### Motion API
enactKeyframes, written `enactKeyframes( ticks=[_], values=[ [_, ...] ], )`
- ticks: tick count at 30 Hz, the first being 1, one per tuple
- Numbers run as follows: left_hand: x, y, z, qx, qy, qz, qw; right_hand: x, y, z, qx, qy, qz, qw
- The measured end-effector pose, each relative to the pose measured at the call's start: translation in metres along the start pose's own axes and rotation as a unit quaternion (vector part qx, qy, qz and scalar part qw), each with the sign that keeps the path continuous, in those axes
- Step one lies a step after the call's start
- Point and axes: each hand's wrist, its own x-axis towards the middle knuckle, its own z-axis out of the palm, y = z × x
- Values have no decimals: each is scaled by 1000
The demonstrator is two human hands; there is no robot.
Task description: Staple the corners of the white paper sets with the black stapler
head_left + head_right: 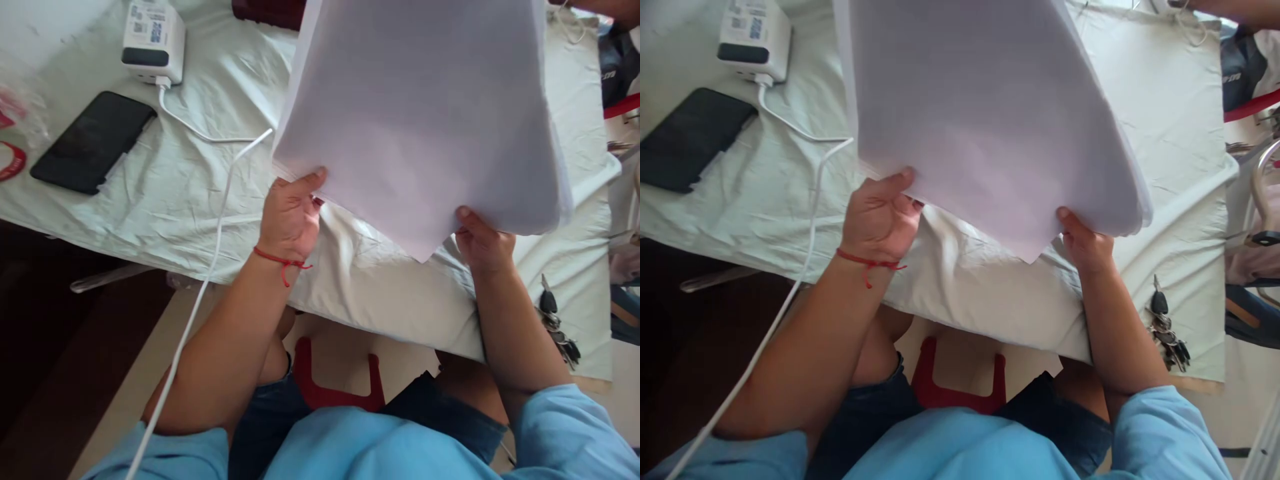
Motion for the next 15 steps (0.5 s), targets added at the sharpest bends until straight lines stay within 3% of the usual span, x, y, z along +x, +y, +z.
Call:
enactKeyframes(
  ticks=[4,8,12,15],
  values=[
    [4,13,-7,39,-10,69,997,7,-15,4,14,63,-71,995],
    [3,19,-14,120,-32,74,989,4,-18,-3,32,87,-98,991],
    [6,19,-27,132,-65,56,987,3,-12,-21,2,54,-59,997],
    [7,16,-30,126,-79,8,989,3,-5,-27,4,12,-11,1000]
  ],
)
